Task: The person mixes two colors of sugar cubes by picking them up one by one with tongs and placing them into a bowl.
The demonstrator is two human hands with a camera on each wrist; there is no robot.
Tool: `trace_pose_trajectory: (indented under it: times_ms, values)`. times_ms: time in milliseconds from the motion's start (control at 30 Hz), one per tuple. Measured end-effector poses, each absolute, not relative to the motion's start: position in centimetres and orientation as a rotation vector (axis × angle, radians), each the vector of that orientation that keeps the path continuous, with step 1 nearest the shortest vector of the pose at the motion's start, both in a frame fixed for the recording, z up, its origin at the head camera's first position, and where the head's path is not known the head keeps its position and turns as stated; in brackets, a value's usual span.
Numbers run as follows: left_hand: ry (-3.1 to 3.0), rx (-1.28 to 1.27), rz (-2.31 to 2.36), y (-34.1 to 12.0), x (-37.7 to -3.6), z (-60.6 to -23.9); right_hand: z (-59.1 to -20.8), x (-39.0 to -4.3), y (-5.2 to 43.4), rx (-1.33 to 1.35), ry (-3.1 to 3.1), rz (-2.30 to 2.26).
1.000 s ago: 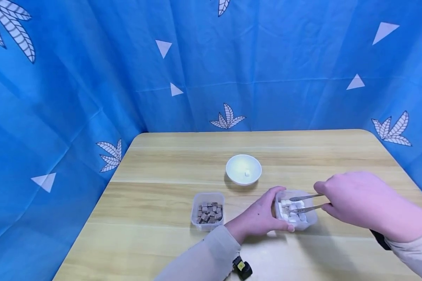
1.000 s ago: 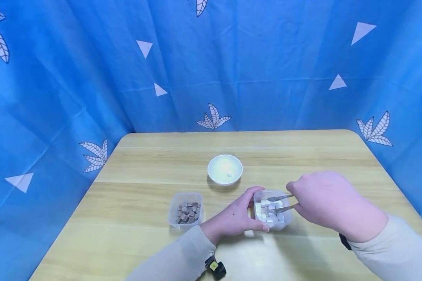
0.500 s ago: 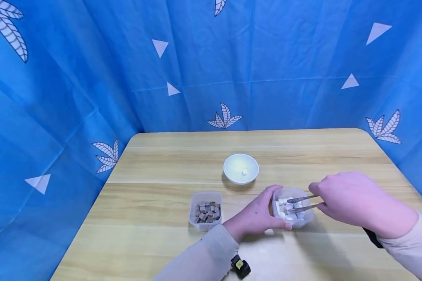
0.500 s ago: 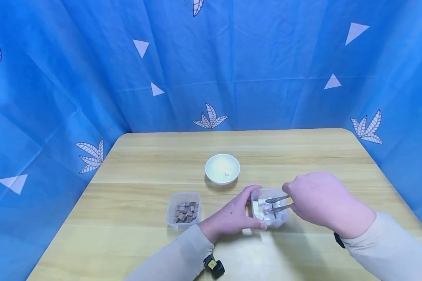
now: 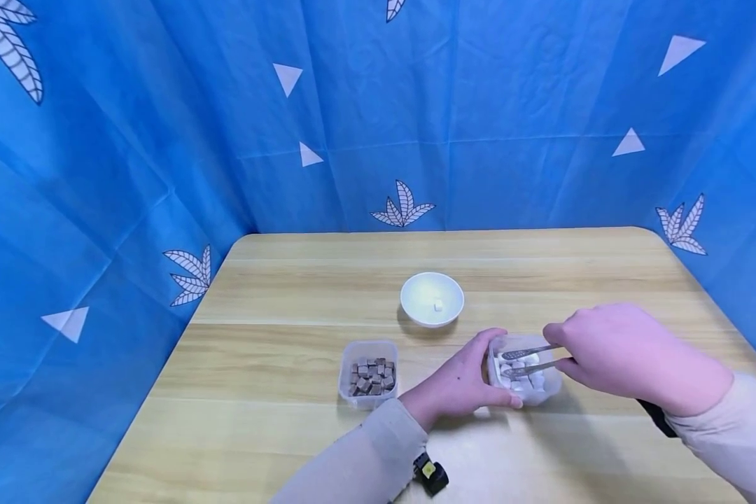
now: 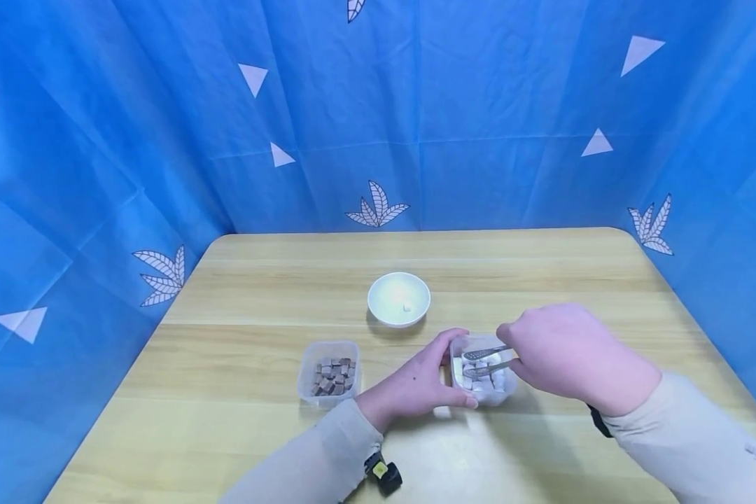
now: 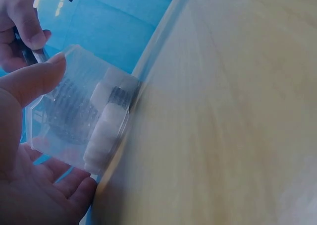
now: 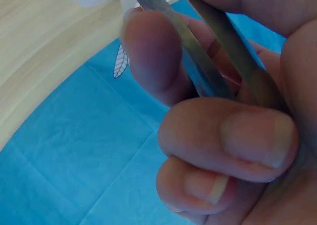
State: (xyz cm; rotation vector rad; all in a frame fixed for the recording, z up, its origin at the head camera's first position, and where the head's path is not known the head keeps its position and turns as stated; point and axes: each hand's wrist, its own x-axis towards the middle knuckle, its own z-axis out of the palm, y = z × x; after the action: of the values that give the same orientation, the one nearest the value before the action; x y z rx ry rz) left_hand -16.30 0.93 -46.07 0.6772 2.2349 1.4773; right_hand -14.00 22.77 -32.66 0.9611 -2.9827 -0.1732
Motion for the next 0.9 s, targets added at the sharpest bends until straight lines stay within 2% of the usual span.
trace_pose_trajectory:
  times_ms: [667, 900]
  values:
    - [2.269, 0.681, 1.452, 0.9, -16.3, -45.8, -33.4, -14.7, 22.2, 1.041, -2.975, -0.197]
    - [2.249, 0.681, 1.466, 0.9, -16.2, -46.0, -32.3, -14.5, 22.8, 1.072, -2.944, -0.180]
